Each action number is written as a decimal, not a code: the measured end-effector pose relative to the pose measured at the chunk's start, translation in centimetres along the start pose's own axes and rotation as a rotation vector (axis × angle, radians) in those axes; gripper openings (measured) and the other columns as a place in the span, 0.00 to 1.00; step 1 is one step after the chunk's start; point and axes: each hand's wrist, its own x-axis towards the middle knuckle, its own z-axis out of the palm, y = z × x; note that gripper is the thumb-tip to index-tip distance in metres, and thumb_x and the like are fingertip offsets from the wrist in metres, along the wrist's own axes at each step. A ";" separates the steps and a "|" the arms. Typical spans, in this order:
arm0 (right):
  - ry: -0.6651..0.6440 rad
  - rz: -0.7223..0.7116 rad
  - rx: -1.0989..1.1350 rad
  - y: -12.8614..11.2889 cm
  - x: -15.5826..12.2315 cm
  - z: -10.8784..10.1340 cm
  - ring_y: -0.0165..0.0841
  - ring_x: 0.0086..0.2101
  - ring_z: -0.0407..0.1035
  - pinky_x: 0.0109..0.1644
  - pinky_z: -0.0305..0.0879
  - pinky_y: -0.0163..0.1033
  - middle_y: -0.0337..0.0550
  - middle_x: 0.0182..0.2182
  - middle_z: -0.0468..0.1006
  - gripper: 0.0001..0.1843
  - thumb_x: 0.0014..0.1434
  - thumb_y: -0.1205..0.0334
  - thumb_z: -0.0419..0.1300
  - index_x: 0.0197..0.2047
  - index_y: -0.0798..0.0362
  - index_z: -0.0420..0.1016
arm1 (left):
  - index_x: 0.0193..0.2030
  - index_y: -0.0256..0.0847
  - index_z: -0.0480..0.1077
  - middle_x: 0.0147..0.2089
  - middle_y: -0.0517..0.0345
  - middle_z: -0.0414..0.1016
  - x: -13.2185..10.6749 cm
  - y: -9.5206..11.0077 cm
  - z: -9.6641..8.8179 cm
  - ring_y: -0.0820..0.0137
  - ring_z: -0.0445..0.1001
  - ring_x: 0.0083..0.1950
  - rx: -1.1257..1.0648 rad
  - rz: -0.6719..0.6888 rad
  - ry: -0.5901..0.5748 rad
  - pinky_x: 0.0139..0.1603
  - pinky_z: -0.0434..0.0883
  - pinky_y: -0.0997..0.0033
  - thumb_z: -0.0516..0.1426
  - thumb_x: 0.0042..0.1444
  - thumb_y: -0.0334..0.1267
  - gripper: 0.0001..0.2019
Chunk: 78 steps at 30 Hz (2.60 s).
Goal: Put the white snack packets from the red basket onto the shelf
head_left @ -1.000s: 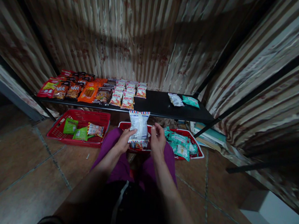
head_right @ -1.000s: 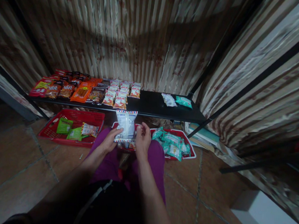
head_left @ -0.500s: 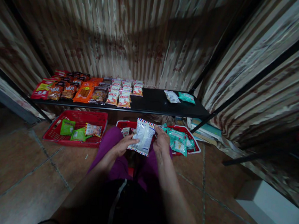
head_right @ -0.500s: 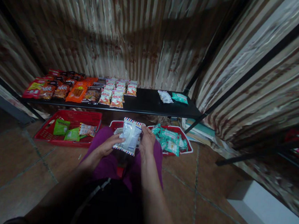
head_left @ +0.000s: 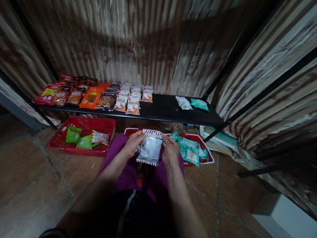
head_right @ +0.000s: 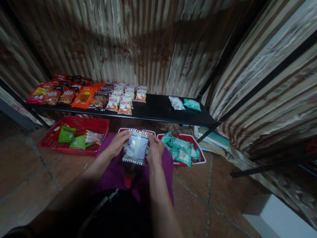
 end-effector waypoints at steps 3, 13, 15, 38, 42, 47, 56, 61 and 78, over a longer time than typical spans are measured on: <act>-0.042 0.016 -0.014 0.3 -0.2 0.1 0.27 0.19 0.65 0.24 0.62 0.33 0.33 0.18 0.74 0.16 0.36 0.52 0.71 0.25 0.53 0.75 | 0.28 0.36 0.73 0.26 0.58 0.73 0.6 -0.5 0.3 0.75 0.69 0.26 -0.007 0.022 0.108 0.29 0.65 0.76 0.64 0.41 0.47 0.15; -0.146 0.011 -0.077 1.8 -0.2 -0.4 0.33 0.36 0.74 0.36 0.67 0.34 0.41 0.36 0.81 0.23 0.42 0.43 0.68 0.37 0.50 0.77 | 0.28 0.37 0.71 0.24 0.61 0.73 1.6 0.1 0.1 0.76 0.68 0.22 -0.225 0.060 0.429 0.26 0.64 0.76 0.64 0.39 0.43 0.12; -0.151 0.044 -0.107 2.1 -0.1 -0.6 0.34 0.37 0.74 0.35 0.67 0.34 0.42 0.37 0.81 0.23 0.40 0.43 0.68 0.37 0.50 0.77 | 0.27 0.37 0.71 0.23 0.62 0.72 1.9 0.7 -0.3 0.77 0.67 0.21 -0.260 0.059 0.506 0.25 0.62 0.77 0.64 0.40 0.42 0.12; -0.084 0.065 0.005 1.1 -0.7 -1.2 0.25 0.21 0.69 0.24 0.63 0.28 0.35 0.24 0.79 0.14 0.34 0.62 0.69 0.30 0.52 0.78 | 0.30 0.36 0.73 0.29 0.58 0.75 2.4 1.4 -3.6 0.75 0.71 0.29 -0.048 0.071 0.458 0.32 0.65 0.76 0.64 0.40 0.40 0.11; -0.108 0.085 -0.027 0.4 -0.9 -1.4 0.27 0.23 0.71 0.26 0.65 0.30 0.37 0.23 0.79 0.15 0.34 0.62 0.69 0.29 0.53 0.78 | 0.31 0.37 0.76 0.30 0.57 0.77 2.5 2.0 -4.3 0.74 0.70 0.30 0.064 0.136 0.359 0.33 0.65 0.76 0.65 0.37 0.41 0.13; -0.193 0.107 -0.085 0.0 -1.1 -1.4 0.29 0.21 0.70 0.25 0.64 0.32 0.38 0.23 0.79 0.16 0.32 0.61 0.70 0.29 0.55 0.78 | 0.31 0.36 0.77 0.27 0.58 0.75 2.1 2.3 -4.1 0.74 0.68 0.27 0.183 0.069 0.193 0.29 0.64 0.76 0.67 0.36 0.45 0.17; -0.145 0.073 -0.052 0.0 -0.8 -1.3 0.28 0.19 0.68 0.22 0.62 0.31 0.35 0.20 0.77 0.11 0.35 0.61 0.68 0.26 0.53 0.77 | 0.25 0.36 0.74 0.21 0.63 0.69 2.4 1.0 -3.9 0.77 0.63 0.22 0.201 0.089 0.311 0.24 0.58 0.78 0.64 0.39 0.48 0.15; -0.019 0.092 0.029 0.1 -0.1 -1.5 0.27 0.19 0.68 0.23 0.64 0.31 0.34 0.19 0.77 0.11 0.34 0.64 0.67 0.27 0.52 0.77 | 0.30 0.36 0.75 0.25 0.60 0.73 1.9 1.1 -4.0 0.75 0.67 0.25 0.169 -0.004 0.111 0.26 0.62 0.78 0.65 0.38 0.47 0.16; -0.445 -0.773 -0.718 -0.3 -0.3 -2.9 0.35 0.53 0.66 0.60 0.58 0.48 0.41 0.52 0.75 0.18 0.57 0.65 0.53 0.48 0.44 0.76 | 0.25 0.35 0.71 0.26 0.56 0.73 2.2 1.1 -4.7 0.70 0.73 0.29 0.036 -0.146 0.335 0.27 0.72 0.71 0.67 0.39 0.38 0.11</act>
